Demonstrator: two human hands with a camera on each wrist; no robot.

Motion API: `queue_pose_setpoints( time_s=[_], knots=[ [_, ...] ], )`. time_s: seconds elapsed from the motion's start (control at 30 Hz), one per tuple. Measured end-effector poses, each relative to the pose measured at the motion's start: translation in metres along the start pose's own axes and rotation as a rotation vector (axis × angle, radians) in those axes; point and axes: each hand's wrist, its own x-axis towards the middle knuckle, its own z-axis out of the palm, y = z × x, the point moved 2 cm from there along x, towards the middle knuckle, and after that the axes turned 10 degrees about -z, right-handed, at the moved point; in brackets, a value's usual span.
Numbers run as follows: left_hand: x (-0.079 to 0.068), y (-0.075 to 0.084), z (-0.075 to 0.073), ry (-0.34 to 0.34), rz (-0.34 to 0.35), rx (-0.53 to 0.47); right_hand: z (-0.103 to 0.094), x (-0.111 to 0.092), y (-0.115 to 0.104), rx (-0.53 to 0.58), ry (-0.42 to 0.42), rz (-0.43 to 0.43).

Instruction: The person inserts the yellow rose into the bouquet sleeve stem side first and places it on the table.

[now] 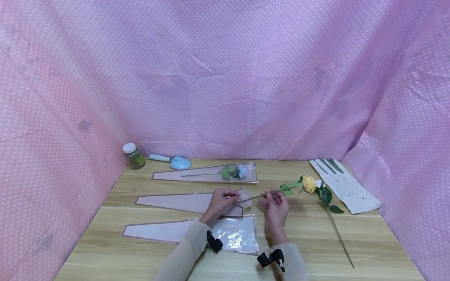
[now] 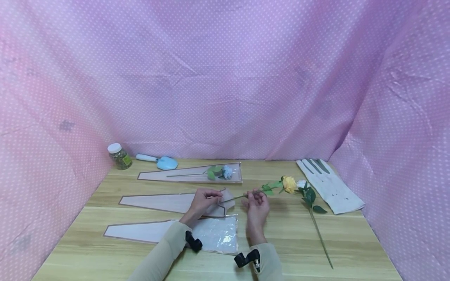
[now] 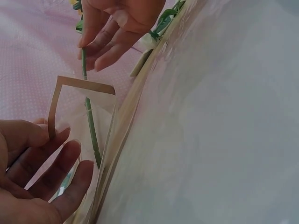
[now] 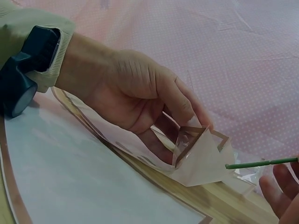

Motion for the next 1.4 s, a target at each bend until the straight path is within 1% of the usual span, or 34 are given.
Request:
queue_pose_setpoints(
  time_s=[0.3,0.47,0.6,0.7,0.9,1.13,1.27,1.4],
  knots=[
    [0.0,0.0,0.0,0.009,-0.006,-0.014,-0.005,-0.002,-0.004,-0.059,0.005,-0.001],
    [0.0,0.001,0.0,0.011,0.021,0.008,-0.006,-0.002,-0.005,-0.053,0.005,-0.02],
    [-0.001,0.001,0.001,0.019,0.013,0.013,-0.006,-0.002,-0.004,-0.031,-0.004,-0.021],
    [-0.002,0.003,0.0,0.027,0.014,0.013,-0.005,-0.002,-0.003,-0.019,-0.01,-0.007],
    [-0.002,0.004,0.001,0.036,0.045,0.006,-0.002,-0.003,-0.001,0.011,-0.007,0.041],
    [-0.002,0.006,0.001,0.039,0.041,-0.006,-0.001,-0.004,0.004,0.029,-0.014,0.077],
    [-0.003,0.009,0.001,0.045,0.043,0.017,0.001,-0.006,0.006,0.032,-0.023,0.055],
    [-0.003,0.012,0.001,0.055,0.043,0.04,0.002,-0.007,0.006,0.013,-0.043,0.033]
  ],
)
